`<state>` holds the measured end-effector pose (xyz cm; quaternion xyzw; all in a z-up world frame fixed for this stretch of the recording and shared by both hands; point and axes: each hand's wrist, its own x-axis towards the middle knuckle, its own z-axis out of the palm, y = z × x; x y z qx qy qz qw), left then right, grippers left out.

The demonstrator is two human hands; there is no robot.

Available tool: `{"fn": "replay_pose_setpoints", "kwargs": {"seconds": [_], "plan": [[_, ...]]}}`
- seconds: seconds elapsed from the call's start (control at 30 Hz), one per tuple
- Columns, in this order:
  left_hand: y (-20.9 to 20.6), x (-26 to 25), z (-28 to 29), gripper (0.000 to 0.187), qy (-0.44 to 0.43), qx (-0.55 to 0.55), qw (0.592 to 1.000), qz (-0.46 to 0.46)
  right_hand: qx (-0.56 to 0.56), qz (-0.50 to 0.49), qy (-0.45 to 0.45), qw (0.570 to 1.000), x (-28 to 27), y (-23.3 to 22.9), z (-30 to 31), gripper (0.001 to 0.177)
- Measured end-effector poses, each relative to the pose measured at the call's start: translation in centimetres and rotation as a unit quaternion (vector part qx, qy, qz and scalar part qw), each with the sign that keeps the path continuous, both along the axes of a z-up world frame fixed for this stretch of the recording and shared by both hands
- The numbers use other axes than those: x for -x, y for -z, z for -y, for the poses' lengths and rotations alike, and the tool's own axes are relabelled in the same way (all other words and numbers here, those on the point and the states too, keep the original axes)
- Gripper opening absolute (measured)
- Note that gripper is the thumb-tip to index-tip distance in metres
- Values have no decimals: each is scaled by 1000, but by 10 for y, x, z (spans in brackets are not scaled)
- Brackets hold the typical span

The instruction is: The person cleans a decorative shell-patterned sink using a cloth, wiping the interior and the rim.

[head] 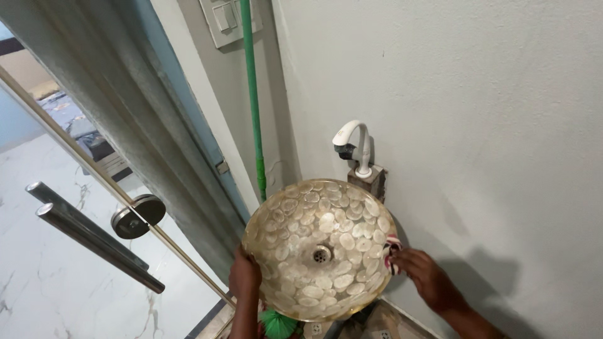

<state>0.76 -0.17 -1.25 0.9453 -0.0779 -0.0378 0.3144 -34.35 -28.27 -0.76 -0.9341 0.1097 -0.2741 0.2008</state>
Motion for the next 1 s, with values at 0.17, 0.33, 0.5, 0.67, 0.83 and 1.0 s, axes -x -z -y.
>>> {"fn": "replay_pose_setpoints", "kwargs": {"seconds": [0.17, 0.33, 0.5, 0.67, 0.83, 1.0], "plan": [[-11, 5, 1, 49, -8, 12, 1000, -16, 5, 17, -12, 1000, -6, -19, 6, 40], [-27, 13, 1, 47, -17, -7, 999, -39, -106, -33, 51, 992, -29, -32, 41, 35], [-23, 12, 4, 45, -9, -17, 1000, -13, 9, -92, 35, 995, -65, -40, 74, 40], [-10, 12, 2, 39, 0, 30, 999, 41, 15, -145, 100, 984, -110, -56, 75, 23], [-16, 11, 2, 42, -6, 2, 1000, 8, -18, -72, 86, 994, -144, -68, 76, 24], [-23, 13, 1, 40, 2, -6, 1000, 26, -42, -38, 108, 993, -173, -60, 82, 21]]}}
